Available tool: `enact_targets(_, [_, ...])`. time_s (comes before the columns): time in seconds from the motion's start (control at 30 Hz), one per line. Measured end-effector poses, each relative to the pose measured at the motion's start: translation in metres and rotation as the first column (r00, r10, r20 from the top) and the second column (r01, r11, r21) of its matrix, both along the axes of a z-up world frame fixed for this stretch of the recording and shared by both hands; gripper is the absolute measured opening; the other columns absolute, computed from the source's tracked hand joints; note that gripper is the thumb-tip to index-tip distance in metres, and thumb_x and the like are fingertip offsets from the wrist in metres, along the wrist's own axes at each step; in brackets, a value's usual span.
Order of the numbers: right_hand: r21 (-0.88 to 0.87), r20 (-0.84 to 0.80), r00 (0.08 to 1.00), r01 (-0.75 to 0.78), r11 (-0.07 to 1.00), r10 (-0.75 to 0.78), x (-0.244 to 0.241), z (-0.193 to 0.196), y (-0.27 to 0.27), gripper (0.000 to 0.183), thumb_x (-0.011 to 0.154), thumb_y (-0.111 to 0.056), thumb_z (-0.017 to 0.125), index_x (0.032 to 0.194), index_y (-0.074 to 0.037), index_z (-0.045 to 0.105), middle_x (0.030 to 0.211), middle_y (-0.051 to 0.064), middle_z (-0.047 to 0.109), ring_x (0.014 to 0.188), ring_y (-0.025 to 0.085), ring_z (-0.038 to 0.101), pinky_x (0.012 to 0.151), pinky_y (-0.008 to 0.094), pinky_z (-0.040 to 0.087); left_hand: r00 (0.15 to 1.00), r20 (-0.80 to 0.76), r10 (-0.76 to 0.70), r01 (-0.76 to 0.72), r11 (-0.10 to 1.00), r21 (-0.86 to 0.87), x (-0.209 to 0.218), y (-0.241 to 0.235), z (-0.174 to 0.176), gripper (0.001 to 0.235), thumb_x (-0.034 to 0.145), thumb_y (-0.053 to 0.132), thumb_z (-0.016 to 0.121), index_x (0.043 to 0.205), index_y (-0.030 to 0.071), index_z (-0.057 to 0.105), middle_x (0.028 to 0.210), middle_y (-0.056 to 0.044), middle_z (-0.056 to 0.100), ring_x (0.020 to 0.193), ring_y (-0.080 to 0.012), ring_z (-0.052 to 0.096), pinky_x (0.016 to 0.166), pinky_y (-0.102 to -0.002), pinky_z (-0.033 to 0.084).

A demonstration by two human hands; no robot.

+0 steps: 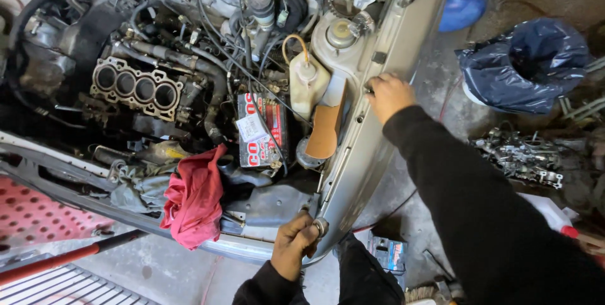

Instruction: The person uses a wrench to loosen bolts on a car's engine block in a garage. They then move to a second vehicle outside and use a wrench to remove bolts from the engine, eventually detaching and lifting out a metal fuel rail assembly.

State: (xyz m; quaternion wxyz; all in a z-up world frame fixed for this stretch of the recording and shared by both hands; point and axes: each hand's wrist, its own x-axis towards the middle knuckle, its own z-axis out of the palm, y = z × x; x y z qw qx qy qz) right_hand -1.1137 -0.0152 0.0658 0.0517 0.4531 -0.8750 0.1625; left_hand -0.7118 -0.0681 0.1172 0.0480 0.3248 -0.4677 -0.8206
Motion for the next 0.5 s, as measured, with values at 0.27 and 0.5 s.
enact_targets(0.27, [0.256,-0.082,0.994,0.092,0.962,-0.074,-0.009,-0.008,-0.022,0.016,0.082,-0.023,0.078,0.094,-0.012,0.080,0.098,0.013,0.070,0.083,0.038,0.070,0.075,0.050,0.060,0.997,0.044,0.058,-0.056,0.997,-0.058,0.024,-0.005,0.006,0.020,0.092,0.013,0.062,0.079,-0.002,0.067,0.076,-0.006,0.056,0.057,-0.0168,0.050,0.053,-0.030,0.044])
enact_targets(0.5, [-0.037,-0.063,0.987,0.145,0.989,-0.147,0.016,0.010,0.000,0.039,0.078,-0.021,0.086,0.112,-0.006,0.073,0.107,0.017,0.069,0.079,0.041,0.068,0.074,0.049,0.058,0.996,0.076,0.047,-0.025,0.964,-0.265,0.032,-0.005,0.004,0.021,0.091,0.018,0.071,0.080,0.001,0.065,0.084,-0.005,0.055,0.069,-0.0173,0.052,0.065,-0.031,0.047])
